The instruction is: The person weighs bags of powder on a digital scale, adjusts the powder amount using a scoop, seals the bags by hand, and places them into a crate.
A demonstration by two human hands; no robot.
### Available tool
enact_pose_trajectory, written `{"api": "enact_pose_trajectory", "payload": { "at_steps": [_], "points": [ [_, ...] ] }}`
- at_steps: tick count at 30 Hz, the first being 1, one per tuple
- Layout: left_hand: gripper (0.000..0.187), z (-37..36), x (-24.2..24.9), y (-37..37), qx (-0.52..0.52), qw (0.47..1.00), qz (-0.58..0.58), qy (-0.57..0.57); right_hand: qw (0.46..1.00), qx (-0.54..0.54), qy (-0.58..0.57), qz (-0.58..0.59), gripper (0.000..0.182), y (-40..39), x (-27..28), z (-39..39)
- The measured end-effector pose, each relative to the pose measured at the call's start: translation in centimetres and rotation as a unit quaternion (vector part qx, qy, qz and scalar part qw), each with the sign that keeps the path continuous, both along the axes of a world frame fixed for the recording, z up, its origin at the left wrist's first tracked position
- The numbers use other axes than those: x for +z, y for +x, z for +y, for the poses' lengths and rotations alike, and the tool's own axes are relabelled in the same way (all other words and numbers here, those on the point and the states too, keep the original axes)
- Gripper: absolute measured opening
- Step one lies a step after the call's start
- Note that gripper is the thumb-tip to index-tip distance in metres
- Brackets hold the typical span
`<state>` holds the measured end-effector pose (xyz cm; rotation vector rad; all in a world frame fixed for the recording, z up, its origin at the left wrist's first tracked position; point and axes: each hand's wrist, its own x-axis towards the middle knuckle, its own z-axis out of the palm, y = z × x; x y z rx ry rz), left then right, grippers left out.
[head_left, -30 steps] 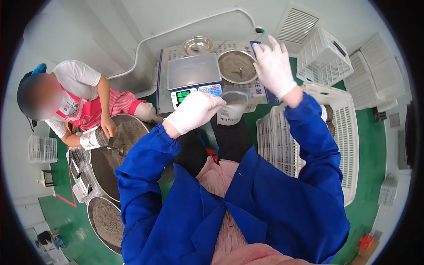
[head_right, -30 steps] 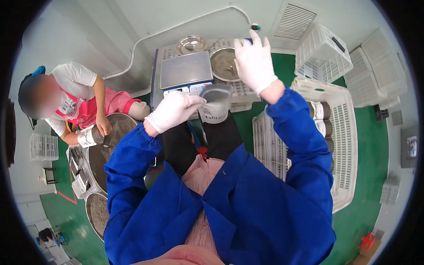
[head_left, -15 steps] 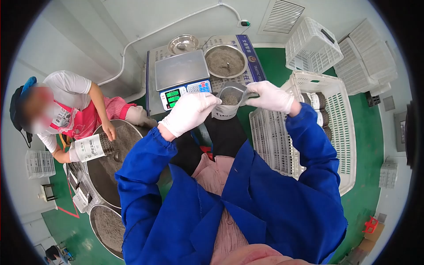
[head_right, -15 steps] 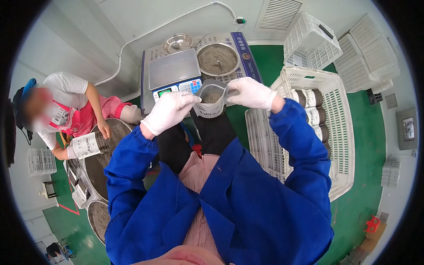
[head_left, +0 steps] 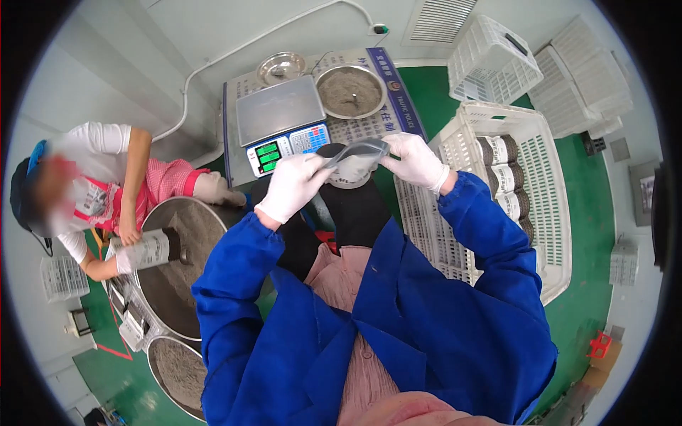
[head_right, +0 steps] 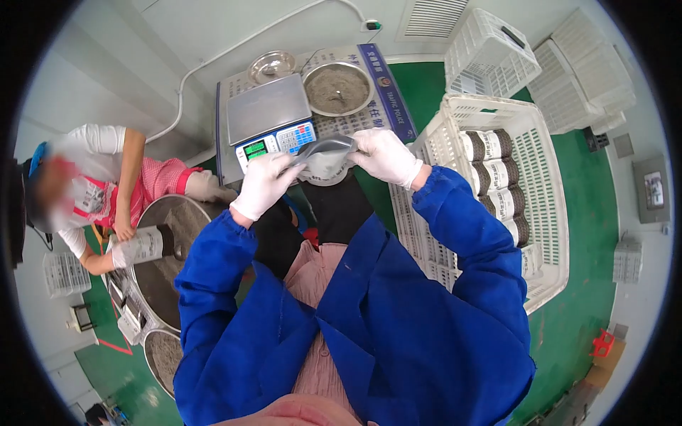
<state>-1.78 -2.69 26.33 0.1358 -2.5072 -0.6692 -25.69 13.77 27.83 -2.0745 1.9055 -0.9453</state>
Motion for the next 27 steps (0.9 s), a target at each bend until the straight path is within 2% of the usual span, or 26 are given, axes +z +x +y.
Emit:
{"api": "enact_pose_trajectory", "payload": {
  "at_steps": [1, 3, 6, 7, 9, 10, 11, 13, 15, 19, 24, 27],
  "points": [
    [0.024, -0.2, -0.6, 0.1, 0.012, 0.998, 0.007, -0.068, 1.0, 0.006, -0.008, -0.003, 0.014, -0.5, -0.9, 0.2],
    [0.022, 0.8, 0.1, -0.2, 0.008, 0.993, 0.033, -0.111, 1.0, 0.007, -0.024, -0.002, 0.016, -1.5, -1.5, 0.7],
    [0.037, 1.1, 0.6, -0.3, -0.003, 0.991, 0.028, -0.128, 0.988, -0.011, -0.013, 0.152, 0.024, -0.5, 1.8, 1.3],
    [0.038, 1.3, 1.0, -0.5, -0.009, 0.99, 0.028, -0.139, 0.982, -0.005, -0.085, 0.168, 0.028, 0.4, 2.6, 1.3],
    [0.04, 2.0, 1.6, -1.0, -0.026, 0.985, -0.012, -0.172, 0.98, 0.007, -0.034, 0.196, 0.023, 3.0, 5.4, 0.8],
    [0.035, 2.5, 1.9, -1.5, -0.041, 0.987, -0.013, -0.154, 0.978, 0.023, -0.025, 0.208, 0.015, 3.8, 4.4, 0.2],
    [0.029, 2.9, 2.5, -1.8, -0.058, 0.986, -0.007, -0.159, 0.961, 0.039, -0.014, 0.274, 0.012, 4.6, 4.1, 0.2],
    [0.023, 3.6, 2.9, -2.3, -0.053, 0.984, -0.004, -0.171, 0.952, 0.027, -0.069, 0.296, 0.011, 5.1, 2.8, 0.0],
    [0.026, 3.3, 2.5, -2.3, -0.054, 0.978, -0.006, -0.201, 0.949, 0.037, -0.044, 0.31, 0.009, 5.1, 3.6, 0.4],
    [0.033, 3.5, 2.8, -2.1, -0.069, 0.969, 0.01, -0.239, 0.949, 0.033, -0.111, 0.292, 0.008, 4.3, 2.4, 1.2],
    [0.032, 2.9, 1.8, -1.0, -0.044, 0.975, 0.037, -0.214, 0.949, 0.0, -0.132, 0.287, 0.01, -0.7, 0.5, 3.6],
    [0.029, 3.5, 1.9, -1.2, -0.025, 0.984, 0.0, -0.179, 0.949, -0.036, -0.132, 0.283, 0.01, -0.8, 1.3, 4.6]
  ]
}}
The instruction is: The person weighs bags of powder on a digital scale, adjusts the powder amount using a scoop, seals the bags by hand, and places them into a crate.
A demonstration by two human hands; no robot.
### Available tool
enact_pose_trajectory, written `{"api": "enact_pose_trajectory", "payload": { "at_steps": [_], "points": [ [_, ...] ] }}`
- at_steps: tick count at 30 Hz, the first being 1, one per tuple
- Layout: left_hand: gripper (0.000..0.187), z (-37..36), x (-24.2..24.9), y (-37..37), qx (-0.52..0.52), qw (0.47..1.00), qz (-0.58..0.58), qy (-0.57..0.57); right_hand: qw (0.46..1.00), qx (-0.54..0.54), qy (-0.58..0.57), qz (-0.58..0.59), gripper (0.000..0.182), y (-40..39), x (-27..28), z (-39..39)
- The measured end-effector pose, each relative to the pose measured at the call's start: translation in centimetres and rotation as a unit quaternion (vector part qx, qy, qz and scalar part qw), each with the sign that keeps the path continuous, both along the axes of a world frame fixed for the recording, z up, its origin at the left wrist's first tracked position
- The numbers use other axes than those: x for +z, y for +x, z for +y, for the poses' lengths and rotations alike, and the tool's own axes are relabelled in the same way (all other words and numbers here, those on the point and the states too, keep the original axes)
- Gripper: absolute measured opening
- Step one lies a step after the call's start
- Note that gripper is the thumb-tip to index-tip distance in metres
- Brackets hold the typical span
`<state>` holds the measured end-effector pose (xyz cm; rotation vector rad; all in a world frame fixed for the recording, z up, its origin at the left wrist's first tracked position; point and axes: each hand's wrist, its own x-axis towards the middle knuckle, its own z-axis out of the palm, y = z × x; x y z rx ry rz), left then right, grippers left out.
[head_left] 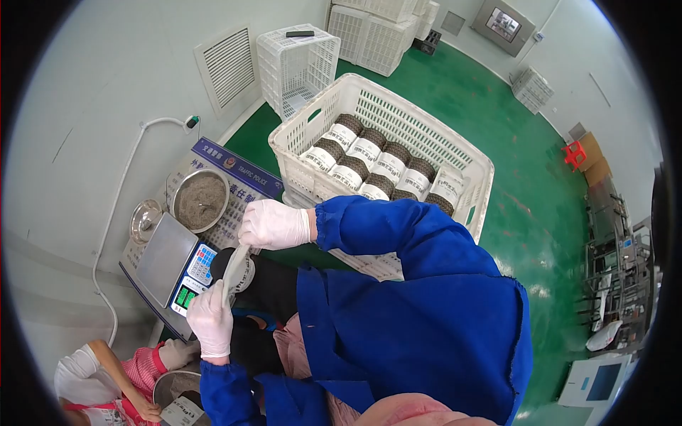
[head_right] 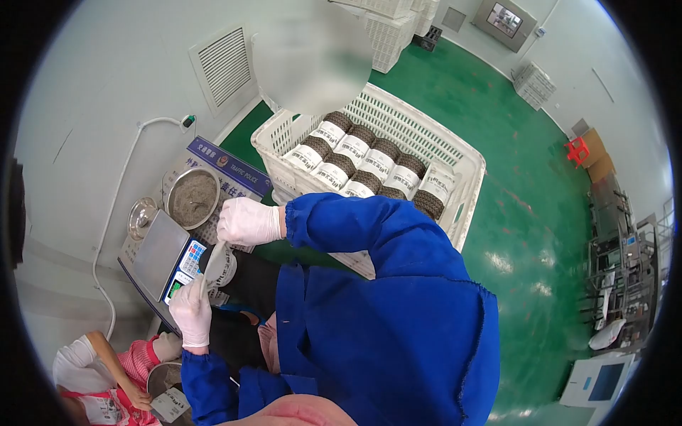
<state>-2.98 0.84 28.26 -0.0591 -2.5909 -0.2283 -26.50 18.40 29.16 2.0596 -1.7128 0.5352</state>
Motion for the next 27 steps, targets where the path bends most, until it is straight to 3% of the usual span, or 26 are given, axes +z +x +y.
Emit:
{"api": "enact_pose_trajectory", "payload": {
  "at_steps": [4, 8, 14, 16, 18, 20, 22, 24, 27],
  "points": [
    [0.023, 1.9, 3.5, -0.8, 0.056, 0.997, -0.005, 0.046, 0.998, 0.005, 0.018, -0.056, 0.015, 2.8, 1.0, -0.8],
    [0.02, 1.5, 3.5, -1.5, -0.027, 0.999, 0.004, 0.046, 1.0, 0.0, 0.025, -0.018, 0.019, 5.9, 1.7, -1.7],
    [0.022, -0.6, 5.0, 0.1, -0.037, 0.998, 0.057, 0.016, 0.995, 0.008, -0.039, -0.096, 0.013, 3.0, 4.1, 2.2],
    [0.02, -1.8, 4.3, 0.6, 0.014, 0.996, 0.088, -0.021, 0.997, -0.059, -0.01, -0.048, 0.005, 2.2, 7.4, 5.2],
    [0.017, -4.6, 1.2, 1.5, 0.113, 0.981, 0.09, 0.133, 0.953, -0.101, -0.104, -0.265, 0.014, -0.1, 8.9, 8.8],
    [0.015, -6.3, -3.4, 1.6, 0.158, 0.898, 0.129, 0.391, 0.88, -0.241, -0.164, -0.376, 0.016, -1.8, 10.9, 12.5],
    [0.017, -6.2, -7.6, 1.2, 0.182, 0.779, 0.146, 0.582, 0.774, -0.209, -0.293, -0.521, 0.022, -5.0, 10.8, 15.3],
    [0.022, -5.0, -11.3, 0.1, 0.199, 0.787, 0.158, 0.562, 0.667, -0.222, -0.383, -0.599, 0.026, -6.8, 11.7, 17.7],
    [0.025, -2.8, -15.4, -0.4, 0.233, 0.762, 0.143, 0.587, 0.667, -0.347, -0.373, -0.544, 0.033, -11.0, 9.8, 23.6]
  ]
}}
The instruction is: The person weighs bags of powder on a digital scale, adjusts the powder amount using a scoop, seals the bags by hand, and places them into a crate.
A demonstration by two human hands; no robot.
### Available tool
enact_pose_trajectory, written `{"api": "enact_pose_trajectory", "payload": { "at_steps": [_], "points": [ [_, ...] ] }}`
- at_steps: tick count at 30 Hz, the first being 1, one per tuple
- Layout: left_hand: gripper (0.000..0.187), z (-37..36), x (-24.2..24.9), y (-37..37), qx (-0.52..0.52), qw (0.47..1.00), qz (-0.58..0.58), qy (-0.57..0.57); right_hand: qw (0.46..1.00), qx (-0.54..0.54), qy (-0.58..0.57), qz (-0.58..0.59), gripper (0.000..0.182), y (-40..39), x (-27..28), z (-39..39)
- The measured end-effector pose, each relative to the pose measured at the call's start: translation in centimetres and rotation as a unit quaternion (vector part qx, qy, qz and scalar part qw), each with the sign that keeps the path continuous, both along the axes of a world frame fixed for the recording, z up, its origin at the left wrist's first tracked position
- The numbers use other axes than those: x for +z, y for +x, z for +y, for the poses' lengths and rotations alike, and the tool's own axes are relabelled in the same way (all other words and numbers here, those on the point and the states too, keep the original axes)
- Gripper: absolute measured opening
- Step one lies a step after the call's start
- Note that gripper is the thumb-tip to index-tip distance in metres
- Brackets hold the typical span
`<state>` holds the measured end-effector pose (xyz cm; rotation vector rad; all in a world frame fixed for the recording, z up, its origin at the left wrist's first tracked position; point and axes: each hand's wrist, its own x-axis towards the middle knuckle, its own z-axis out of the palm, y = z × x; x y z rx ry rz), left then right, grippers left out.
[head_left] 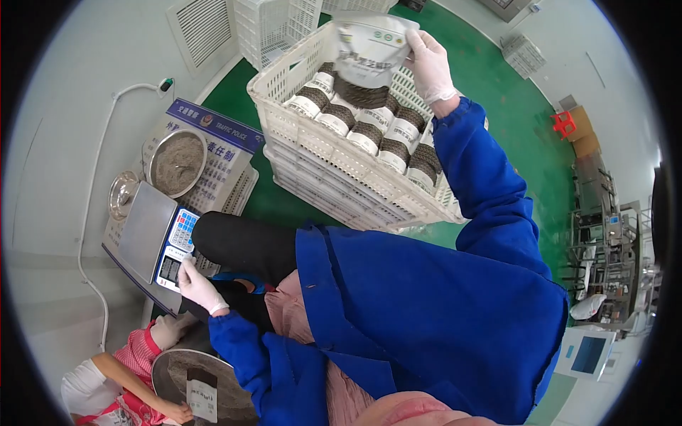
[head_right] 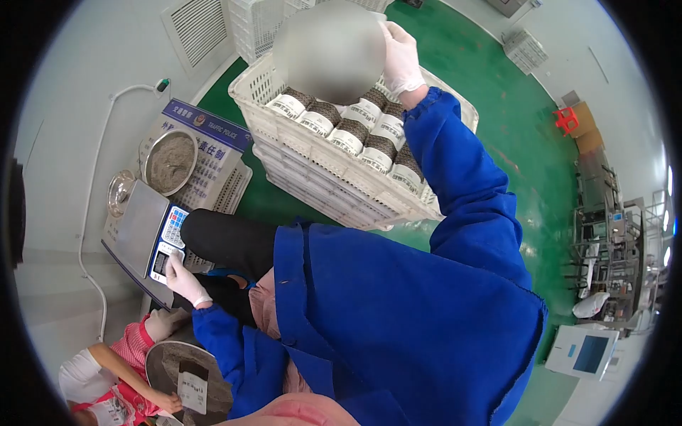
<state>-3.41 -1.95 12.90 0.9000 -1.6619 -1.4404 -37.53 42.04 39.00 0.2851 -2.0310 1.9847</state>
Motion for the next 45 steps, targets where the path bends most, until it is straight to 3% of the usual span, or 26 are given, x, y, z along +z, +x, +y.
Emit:
{"api": "enact_pose_trajectory", "payload": {
  "at_steps": [5, 7, 8, 9, 10, 12, 15, 22, 26, 29, 32, 33, 35, 36, 37, 38, 39, 40, 41, 43, 45],
  "points": [
    [0.028, 1.6, -7.2, 0.9, -0.011, 0.993, -0.012, 0.115, 0.982, -0.164, 0.076, -0.055, 0.036, -5.7, -5.4, 10.5],
    [0.029, 1.7, -8.6, 1.8, -0.008, 0.995, -0.039, 0.095, 0.963, -0.263, 0.008, -0.052, 0.032, -7.2, -8.2, 14.1],
    [0.029, 1.4, -9.1, 2.1, -0.014, 0.993, -0.027, 0.112, 0.942, -0.314, 0.106, -0.052, 0.039, -8.6, -11.0, 17.8],
    [0.028, 1.0, -9.5, 2.2, -0.018, 0.992, -0.014, 0.128, 0.851, -0.339, 0.396, -0.061, 0.049, -10.5, -14.3, 23.1],
    [0.028, 0.8, -9.9, 2.3, -0.02, 0.989, 0.002, 0.143, 0.798, -0.31, 0.504, -0.111, 0.058, -11.9, -17.9, 26.3],
    [0.027, 0.8, -10.3, 2.2, 0.021, 0.994, -0.032, 0.098, 0.749, -0.361, 0.536, -0.144, 0.068, -7.3, -20.0, 23.5],
    [0.026, 0.5, -11.9, 2.4, 0.035, 0.996, -0.046, 0.064, 0.712, -0.307, 0.619, -0.124, 0.075, -5.2, -24.5, 21.5],
    [0.026, 1.4, -13.1, 2.6, -0.01, 0.993, -0.096, 0.064, 0.716, -0.246, 0.614, -0.225, 0.085, -5.1, -28.9, 17.4],
    [0.026, 1.4, -14.1, 3.1, -0.009, 0.983, -0.178, 0.032, 0.714, -0.292, 0.614, -0.167, 0.085, -5.6, -32.5, 17.2],
    [0.027, 1.8, -14.0, 2.9, -0.024, 0.982, -0.162, 0.09, 0.719, -0.304, 0.598, -0.183, 0.086, -5.7, -32.2, 16.0],
    [0.026, 2.8, -13.6, 1.9, -0.032, 0.984, -0.138, 0.107, 0.67, -0.332, 0.639, -0.181, 0.086, -4.9, -33.3, 16.1],
    [0.026, 4.2, -10.6, 1.0, -0.04, 0.975, -0.217, 0.014, 0.655, -0.331, 0.657, -0.172, 0.086, -5.4, -33.3, 15.4],
    [0.026, 4.3, -11.3, 0.5, 0.005, 0.965, -0.262, -0.011, 0.69, -0.301, 0.619, -0.222, 0.088, -5.4, -32.5, 15.5],
    [0.031, 4.9, -8.6, -0.5, 0.014, 0.955, -0.289, 0.061, 0.733, -0.27, 0.58, -0.23, 0.089, -5.8, -33.3, 16.0],
    [0.029, 3.5, -13.0, 0.6, 0.019, 0.967, -0.254, 0.0, 0.684, -0.224, 0.629, -0.295, 0.087, -6.0, -32.5, 15.7],
    [0.026, 3.9, -11.9, 0.3, 0.04, 0.961, -0.269, -0.056, 0.685, -0.243, 0.623, -0.29, 0.086, -5.5, -31.5, 14.6],
    [0.023, 3.7, -12.1, 0.4, 0.051, 0.957, -0.265, -0.104, 0.632, -0.187, 0.683, -0.315, 0.09, -5.8, -29.8, 14.2],
    [0.025, 3.7, -11.3, 0.6, 0.042, 0.961, -0.261, -0.08, 0.581, -0.1, 0.728, -0.348, 0.094, -9.7, -31.2, 16.8],
    [0.025, 3.5, -11.5, 0.9, 0.049, 0.962, -0.259, -0.071, 0.547, -0.219, 0.738, -0.328, 0.095, -10.4, -32.9, 16.2],
    [0.026, 3.9, -10.0, 1.2, 0.057, 0.974, -0.217, 0.041, 0.578, -0.296, 0.744, -0.157, 0.092, -13.2, -31.7, 14.2],
    [0.025, 3.7, -11.6, 1.5, 0.078, 0.971, -0.224, -0.04, 0.691, -0.249, 0.678, -0.004, 0.087, -10.4, -23.7, 4.4]
  ]
}}
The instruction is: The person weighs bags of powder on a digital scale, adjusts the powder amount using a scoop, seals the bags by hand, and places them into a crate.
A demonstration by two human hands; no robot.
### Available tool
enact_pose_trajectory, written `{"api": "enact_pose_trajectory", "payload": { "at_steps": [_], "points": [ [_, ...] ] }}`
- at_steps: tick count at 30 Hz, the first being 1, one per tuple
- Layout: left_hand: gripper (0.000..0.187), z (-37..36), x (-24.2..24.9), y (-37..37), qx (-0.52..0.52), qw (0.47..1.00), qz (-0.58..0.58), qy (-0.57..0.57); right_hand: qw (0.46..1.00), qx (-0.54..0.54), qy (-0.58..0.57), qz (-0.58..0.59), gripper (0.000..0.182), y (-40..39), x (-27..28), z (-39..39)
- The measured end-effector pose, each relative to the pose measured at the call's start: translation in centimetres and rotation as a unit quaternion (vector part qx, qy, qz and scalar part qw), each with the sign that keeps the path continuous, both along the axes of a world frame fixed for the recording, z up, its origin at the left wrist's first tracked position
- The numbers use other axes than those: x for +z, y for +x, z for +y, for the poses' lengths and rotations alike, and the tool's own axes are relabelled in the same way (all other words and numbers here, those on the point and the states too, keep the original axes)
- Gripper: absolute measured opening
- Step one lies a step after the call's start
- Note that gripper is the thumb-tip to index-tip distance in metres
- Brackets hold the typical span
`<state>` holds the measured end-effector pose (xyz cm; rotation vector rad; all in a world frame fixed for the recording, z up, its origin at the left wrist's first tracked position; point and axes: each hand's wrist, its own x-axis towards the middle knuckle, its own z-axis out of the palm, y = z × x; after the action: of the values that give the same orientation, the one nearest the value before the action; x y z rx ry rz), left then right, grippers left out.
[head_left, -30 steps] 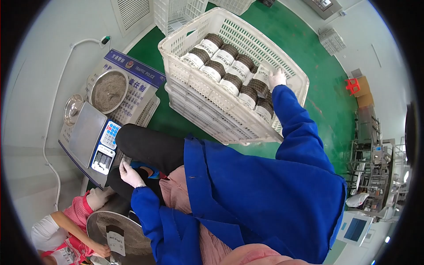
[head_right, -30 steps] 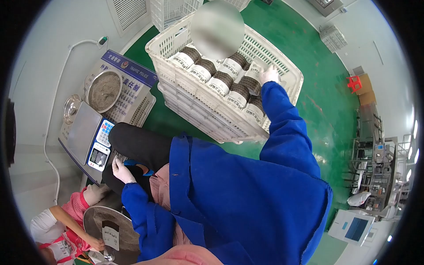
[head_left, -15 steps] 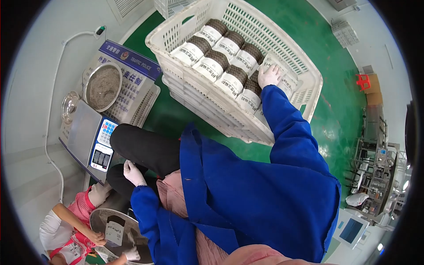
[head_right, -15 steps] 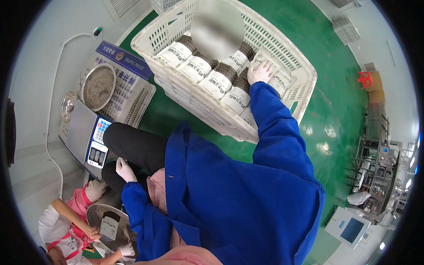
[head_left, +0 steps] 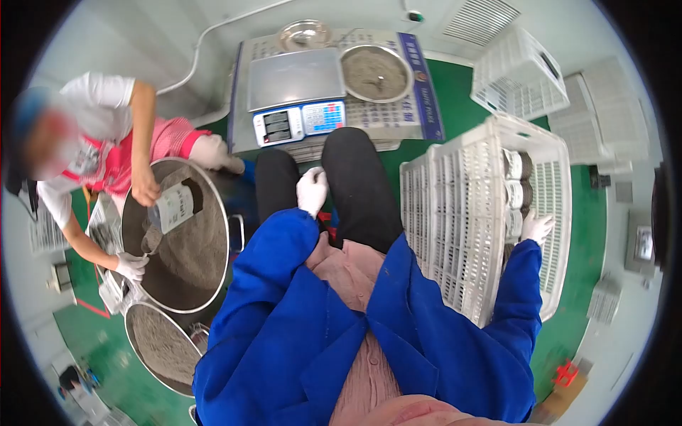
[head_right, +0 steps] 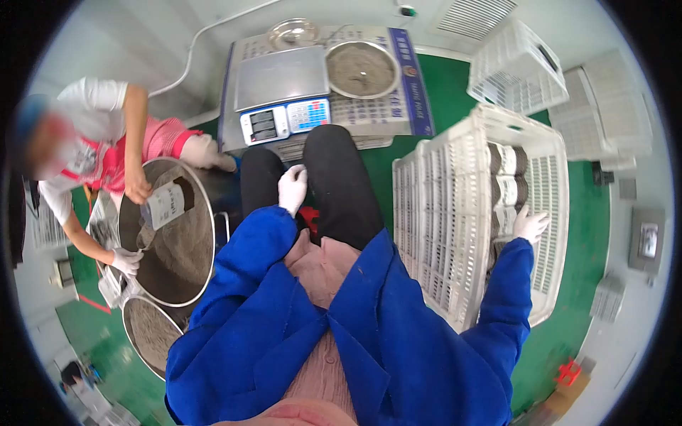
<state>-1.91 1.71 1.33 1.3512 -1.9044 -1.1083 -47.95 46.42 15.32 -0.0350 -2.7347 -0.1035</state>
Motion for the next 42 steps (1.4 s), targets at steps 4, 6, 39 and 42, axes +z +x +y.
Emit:
{"api": "enact_pose_trajectory", "payload": {
  "at_steps": [4, 6, 39, 42],
  "points": [
    [0.036, -1.0, 0.3, 0.1, 0.014, 0.999, 0.022, 0.035, 0.953, 0.291, -0.088, 0.013, 0.072, -1.5, 5.0, -13.1],
    [0.051, -1.8, 1.6, 0.3, 0.01, 0.999, 0.029, -0.032, 0.917, 0.384, -0.113, -0.003, 0.069, 0.7, 6.5, -19.4],
    [0.091, -35.9, -1.7, -9.2, 0.057, 0.918, -0.319, -0.227, 0.85, 0.429, -0.224, -0.208, 0.062, 6.6, 9.4, -27.6],
    [0.09, -37.7, -1.9, -10.8, 0.066, 0.903, -0.362, -0.22, 0.853, 0.425, -0.221, -0.21, 0.064, 6.7, 9.5, -27.7]
  ]
}}
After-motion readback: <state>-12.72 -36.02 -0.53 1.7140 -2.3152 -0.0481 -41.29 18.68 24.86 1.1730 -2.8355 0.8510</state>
